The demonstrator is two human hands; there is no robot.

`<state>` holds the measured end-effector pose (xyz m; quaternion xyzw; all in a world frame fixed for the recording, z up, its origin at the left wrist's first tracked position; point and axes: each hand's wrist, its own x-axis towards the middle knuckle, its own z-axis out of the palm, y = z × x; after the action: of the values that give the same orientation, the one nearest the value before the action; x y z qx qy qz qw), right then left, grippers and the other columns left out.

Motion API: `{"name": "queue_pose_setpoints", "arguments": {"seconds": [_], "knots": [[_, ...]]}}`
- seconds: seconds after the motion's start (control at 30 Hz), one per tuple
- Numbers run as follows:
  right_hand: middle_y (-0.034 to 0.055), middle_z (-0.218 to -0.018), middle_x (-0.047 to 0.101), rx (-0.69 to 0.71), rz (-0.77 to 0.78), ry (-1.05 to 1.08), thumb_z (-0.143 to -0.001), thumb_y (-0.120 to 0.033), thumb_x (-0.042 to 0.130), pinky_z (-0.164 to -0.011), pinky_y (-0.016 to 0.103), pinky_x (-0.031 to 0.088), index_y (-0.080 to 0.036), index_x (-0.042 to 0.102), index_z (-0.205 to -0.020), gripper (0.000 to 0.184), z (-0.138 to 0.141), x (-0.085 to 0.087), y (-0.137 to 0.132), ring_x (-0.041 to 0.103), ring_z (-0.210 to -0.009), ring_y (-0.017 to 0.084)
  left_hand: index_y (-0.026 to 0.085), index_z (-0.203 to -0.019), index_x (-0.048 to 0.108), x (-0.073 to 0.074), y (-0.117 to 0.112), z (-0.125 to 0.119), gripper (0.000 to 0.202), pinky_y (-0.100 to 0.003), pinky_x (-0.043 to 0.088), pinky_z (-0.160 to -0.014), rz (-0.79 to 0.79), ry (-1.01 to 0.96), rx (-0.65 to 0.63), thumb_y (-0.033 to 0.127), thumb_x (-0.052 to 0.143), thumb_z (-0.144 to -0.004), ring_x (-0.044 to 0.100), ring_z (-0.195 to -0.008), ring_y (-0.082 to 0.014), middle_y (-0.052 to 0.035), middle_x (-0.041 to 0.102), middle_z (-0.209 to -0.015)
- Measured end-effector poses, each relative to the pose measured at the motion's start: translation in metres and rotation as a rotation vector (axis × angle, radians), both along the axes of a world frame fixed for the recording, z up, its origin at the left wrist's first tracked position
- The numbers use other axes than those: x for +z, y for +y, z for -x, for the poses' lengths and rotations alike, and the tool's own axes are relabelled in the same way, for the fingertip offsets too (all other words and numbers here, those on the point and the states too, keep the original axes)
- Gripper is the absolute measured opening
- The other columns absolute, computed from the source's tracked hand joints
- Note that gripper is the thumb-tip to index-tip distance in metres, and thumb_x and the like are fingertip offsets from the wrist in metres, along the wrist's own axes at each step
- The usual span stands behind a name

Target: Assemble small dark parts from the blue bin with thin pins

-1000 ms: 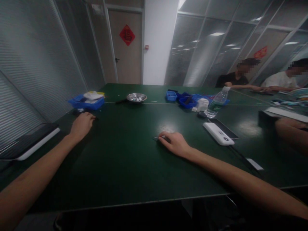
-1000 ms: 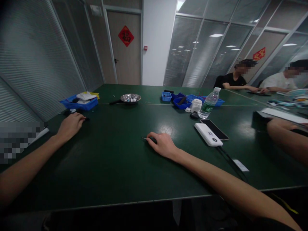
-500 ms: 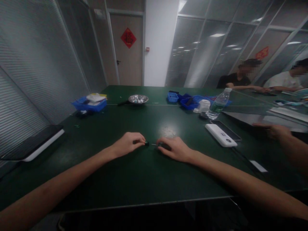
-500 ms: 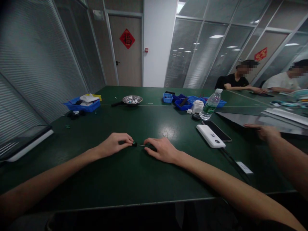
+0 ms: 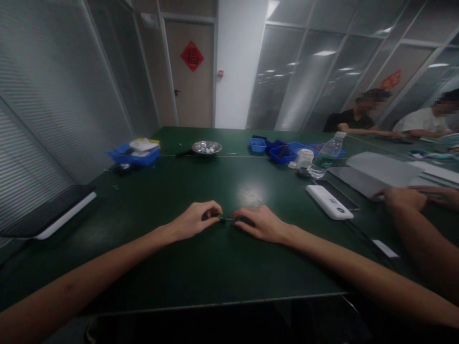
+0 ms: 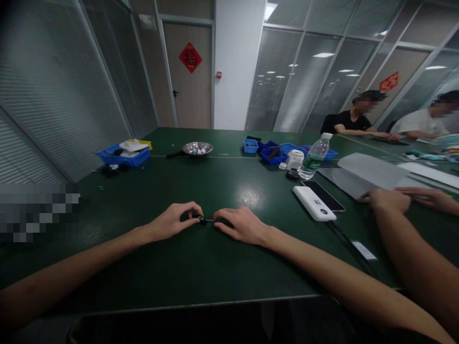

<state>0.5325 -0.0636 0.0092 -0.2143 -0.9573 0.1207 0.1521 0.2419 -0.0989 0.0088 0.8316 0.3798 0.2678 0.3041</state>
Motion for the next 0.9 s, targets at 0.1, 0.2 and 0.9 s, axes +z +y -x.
{"name": "queue_pose_setpoints", "arguments": {"seconds": [0.1, 0.2, 0.9], "knots": [[0.0053, -0.101, 0.072, 0.013, 0.03, -0.005, -0.11, -0.041, 0.045, -0.069, 0.026, 0.049, -0.019, 0.059, -0.127, 0.031, 0.0008, 0.001, -0.0002, 0.067, -0.075, 0.014, 0.02, -0.114, 0.066, -0.0016, 0.0005, -0.0021, 0.017, -0.031, 0.051, -0.081, 0.033, -0.041, -0.027, 0.028, 0.065, -0.099, 0.064, -0.09, -0.0165, -0.0039, 0.07, -0.107], [0.0066, -0.104, 0.073, 0.026, 0.019, -0.018, -0.11, -0.04, 0.045, -0.071, 0.027, 0.05, -0.02, 0.059, -0.126, 0.03, 0.0028, 0.0017, -0.0013, 0.068, -0.079, 0.015, 0.019, -0.113, 0.065, -0.0018, 0.0009, -0.0038, 0.02, -0.032, 0.052, -0.081, 0.047, -0.061, -0.061, 0.028, 0.069, -0.096, 0.064, -0.09, -0.0175, -0.0049, 0.069, -0.106], [0.0053, -0.097, 0.074, 0.015, 0.03, 0.104, -0.106, -0.04, 0.052, -0.066, 0.027, 0.048, -0.019, 0.065, -0.12, 0.028, 0.0016, 0.0022, -0.0036, 0.065, -0.07, 0.014, 0.022, -0.124, 0.065, -0.0033, -0.0011, -0.0021, 0.029, -0.034, 0.052, -0.084, -0.077, -0.024, 0.039, 0.023, 0.065, -0.095, 0.063, -0.098, -0.021, -0.0075, 0.067, -0.114]]}}
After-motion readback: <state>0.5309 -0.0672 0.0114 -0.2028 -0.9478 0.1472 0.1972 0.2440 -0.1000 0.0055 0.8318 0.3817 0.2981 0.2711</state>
